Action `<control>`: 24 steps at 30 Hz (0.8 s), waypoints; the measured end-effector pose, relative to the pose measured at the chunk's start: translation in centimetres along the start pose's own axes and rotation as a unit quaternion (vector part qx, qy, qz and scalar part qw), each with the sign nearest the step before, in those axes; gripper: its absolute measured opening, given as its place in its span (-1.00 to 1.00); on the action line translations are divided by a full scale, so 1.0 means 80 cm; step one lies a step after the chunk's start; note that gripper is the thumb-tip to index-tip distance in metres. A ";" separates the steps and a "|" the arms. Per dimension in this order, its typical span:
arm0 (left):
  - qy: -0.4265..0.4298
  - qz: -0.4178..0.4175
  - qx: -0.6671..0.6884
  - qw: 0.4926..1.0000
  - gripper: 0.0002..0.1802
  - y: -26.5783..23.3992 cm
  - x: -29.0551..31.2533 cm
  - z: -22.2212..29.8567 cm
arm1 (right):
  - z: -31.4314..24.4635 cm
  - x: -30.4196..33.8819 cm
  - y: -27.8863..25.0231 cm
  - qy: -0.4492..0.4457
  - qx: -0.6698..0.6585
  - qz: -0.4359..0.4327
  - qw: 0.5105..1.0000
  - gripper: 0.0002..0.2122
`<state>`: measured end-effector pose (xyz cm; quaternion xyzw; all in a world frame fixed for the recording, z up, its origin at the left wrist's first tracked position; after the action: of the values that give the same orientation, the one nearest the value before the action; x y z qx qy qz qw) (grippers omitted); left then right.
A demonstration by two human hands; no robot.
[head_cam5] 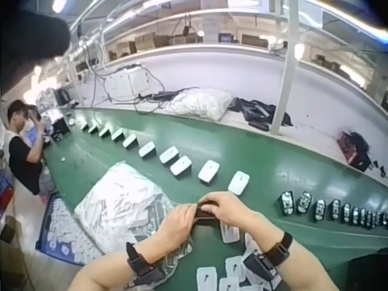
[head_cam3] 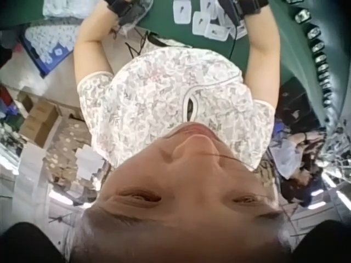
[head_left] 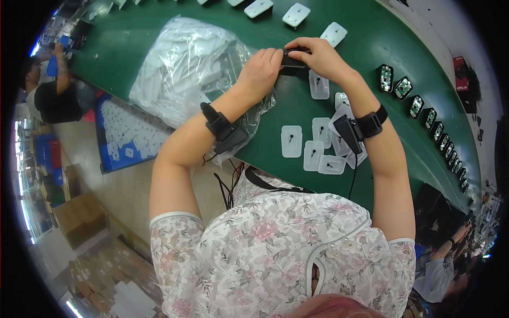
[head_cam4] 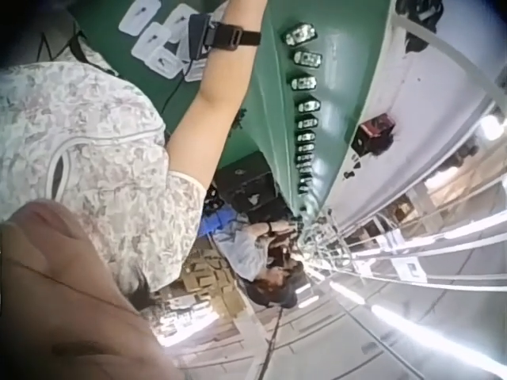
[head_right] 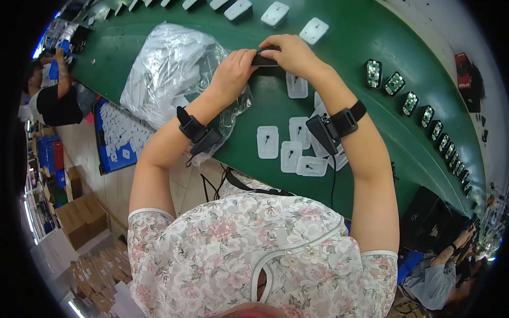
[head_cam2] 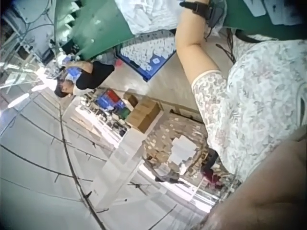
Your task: The person picks up a white plastic piece and a black screw, inserts the screw into the piece, and then places the assembly onto a black electronic component. They press the plastic piece onto the component by hand and then set the completed unit onto the green conveyor belt.
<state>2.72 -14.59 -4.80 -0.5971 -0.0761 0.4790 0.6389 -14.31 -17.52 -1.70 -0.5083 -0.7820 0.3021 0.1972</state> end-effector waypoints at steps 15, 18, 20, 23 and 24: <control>-0.322 -0.180 0.512 0.776 -0.64 0.128 -0.175 0.060 | 0.079 0.148 -0.129 0.083 -0.043 0.410 0.907 -0.81; -0.387 -0.197 0.498 0.751 -0.67 0.142 -0.168 0.060 | 0.081 0.151 -0.115 0.100 -0.026 0.407 0.908 -0.82; -0.381 -0.204 0.475 0.767 -0.66 0.141 -0.163 0.055 | 0.083 0.149 -0.108 0.112 -0.005 0.401 0.909 -0.84; -0.363 -0.228 0.415 0.803 -0.62 0.134 -0.161 0.050 | 0.089 0.138 -0.101 0.115 0.125 0.382 0.909 -0.79; -0.348 -0.246 0.378 0.822 -0.60 0.131 -0.160 0.050 | 0.095 0.134 -0.096 0.113 0.121 0.383 0.909 -0.79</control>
<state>-12.23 -22.64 -6.38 -0.0636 -0.2504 0.4734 0.8421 -28.55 -12.13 -2.14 -0.7715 -0.4576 0.3869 0.2136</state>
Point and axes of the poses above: each hand's wrist, its own x-axis away from the middle knuckle, its own y-axis out of the palm, z = x × y, the point moved 2 cm from there along -x, towards the middle knuckle, and after that the axes turned 3 degrees about x, right-handed, at the moved point
